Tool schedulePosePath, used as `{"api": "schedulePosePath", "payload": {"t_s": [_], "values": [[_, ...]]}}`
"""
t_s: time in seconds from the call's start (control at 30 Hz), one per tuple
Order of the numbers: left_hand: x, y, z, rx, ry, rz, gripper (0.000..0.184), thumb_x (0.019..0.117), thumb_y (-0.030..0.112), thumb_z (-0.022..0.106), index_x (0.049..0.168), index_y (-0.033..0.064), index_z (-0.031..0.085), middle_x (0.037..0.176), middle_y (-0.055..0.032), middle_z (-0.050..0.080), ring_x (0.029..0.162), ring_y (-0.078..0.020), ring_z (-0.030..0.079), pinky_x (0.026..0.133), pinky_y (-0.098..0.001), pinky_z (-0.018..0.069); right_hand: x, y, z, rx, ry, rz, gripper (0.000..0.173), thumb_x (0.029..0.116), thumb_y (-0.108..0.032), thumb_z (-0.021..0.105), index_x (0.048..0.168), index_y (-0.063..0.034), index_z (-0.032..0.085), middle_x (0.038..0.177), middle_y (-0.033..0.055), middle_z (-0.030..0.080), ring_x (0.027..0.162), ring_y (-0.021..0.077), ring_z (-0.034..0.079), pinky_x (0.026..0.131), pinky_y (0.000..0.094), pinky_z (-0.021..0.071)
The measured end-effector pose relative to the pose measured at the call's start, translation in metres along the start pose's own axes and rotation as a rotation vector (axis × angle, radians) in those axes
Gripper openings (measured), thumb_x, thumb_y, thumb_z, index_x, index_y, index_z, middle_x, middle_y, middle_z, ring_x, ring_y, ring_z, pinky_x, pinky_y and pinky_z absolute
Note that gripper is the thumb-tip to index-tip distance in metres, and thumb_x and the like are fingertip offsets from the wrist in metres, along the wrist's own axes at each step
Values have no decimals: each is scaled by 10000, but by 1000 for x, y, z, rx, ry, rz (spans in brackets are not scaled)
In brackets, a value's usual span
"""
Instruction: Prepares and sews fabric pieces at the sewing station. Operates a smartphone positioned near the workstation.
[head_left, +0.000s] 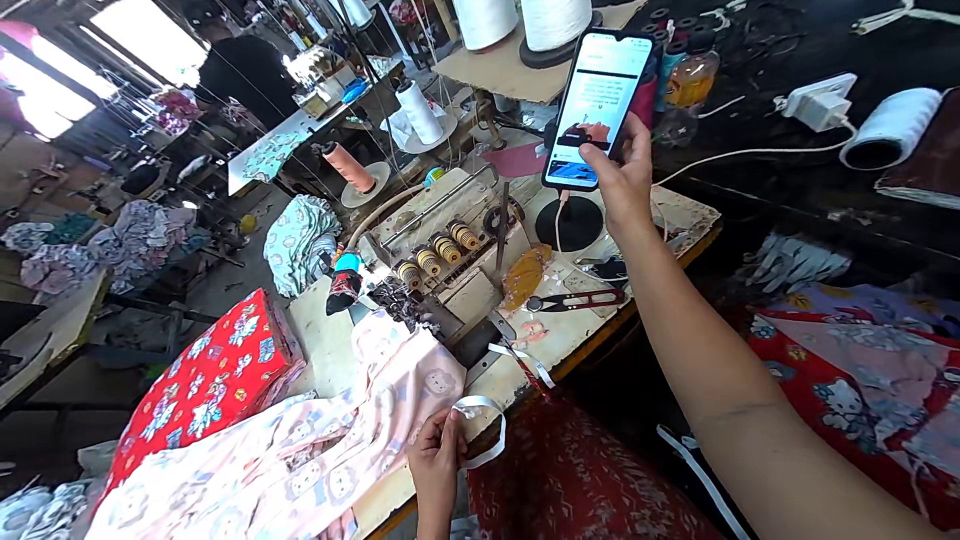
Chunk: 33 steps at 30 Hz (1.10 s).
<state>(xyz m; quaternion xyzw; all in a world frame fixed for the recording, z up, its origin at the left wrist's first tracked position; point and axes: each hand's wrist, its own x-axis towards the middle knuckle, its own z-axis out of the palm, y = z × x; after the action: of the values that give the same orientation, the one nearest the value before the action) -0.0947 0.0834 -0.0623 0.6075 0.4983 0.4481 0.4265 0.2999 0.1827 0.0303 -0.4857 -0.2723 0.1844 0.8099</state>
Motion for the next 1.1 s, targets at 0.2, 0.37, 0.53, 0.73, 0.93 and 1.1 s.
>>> {"api": "schedulePosePath", "payload": {"t_s": [0.2, 0.37, 0.53, 0.73, 0.93, 1.1], "values": [[0, 1, 0, 2, -4, 4, 135, 988, 28, 573, 985, -3, 705, 609, 58, 643, 464, 2, 570, 425, -156, 484, -2, 3, 9, -8, 23, -42, 876, 890, -120, 763, 1578, -46, 226, 1421, 160, 506, 1117, 152, 656, 879, 285, 590], [0, 1, -1, 27, -9, 6, 131, 992, 44, 577, 991, 0, 700, 611, 65, 638, 466, 11, 568, 427, -158, 489, -1, 5, 10, -41, 29, -39, 802, 912, -124, 730, 1563, -19, 273, 1419, 176, 519, 1159, 171, 641, 922, 305, 575], [0, 0, 0, 19, -4, 5, 127, 987, 40, 581, 986, 3, 703, 608, 72, 641, 466, 15, 568, 429, -155, 489, -1, 5, 9, -45, 19, -36, 767, 907, -103, 707, 1547, -13, 292, 1377, 173, 547, 1121, 159, 658, 900, 295, 580], [0, 1, 0, 14, -3, 4, 123, 985, 37, 585, 986, 1, 703, 609, 70, 640, 467, 15, 568, 430, -150, 486, 3, 8, 17, -87, 79, -58, 923, 829, -196, 834, 1542, 2, 282, 1427, 186, 506, 1235, 181, 594, 1008, 316, 529], [0, 2, 0, 9, -10, 8, 127, 990, 38, 579, 987, 3, 702, 606, 69, 635, 468, 15, 566, 434, -147, 483, 6, 14, 26, -176, 165, -92, 992, 786, -267, 880, 1531, 21, 292, 1470, 211, 459, 1304, 210, 540, 1073, 329, 475], [1, 1, -1, 2, -5, 9, 127, 988, 38, 582, 985, 2, 704, 607, 70, 638, 468, 16, 565, 434, -148, 483, 1, 11, 18, -99, 88, -58, 838, 924, -288, 736, 1565, -29, 261, 1459, 167, 486, 1236, 162, 592, 999, 315, 530]]}}
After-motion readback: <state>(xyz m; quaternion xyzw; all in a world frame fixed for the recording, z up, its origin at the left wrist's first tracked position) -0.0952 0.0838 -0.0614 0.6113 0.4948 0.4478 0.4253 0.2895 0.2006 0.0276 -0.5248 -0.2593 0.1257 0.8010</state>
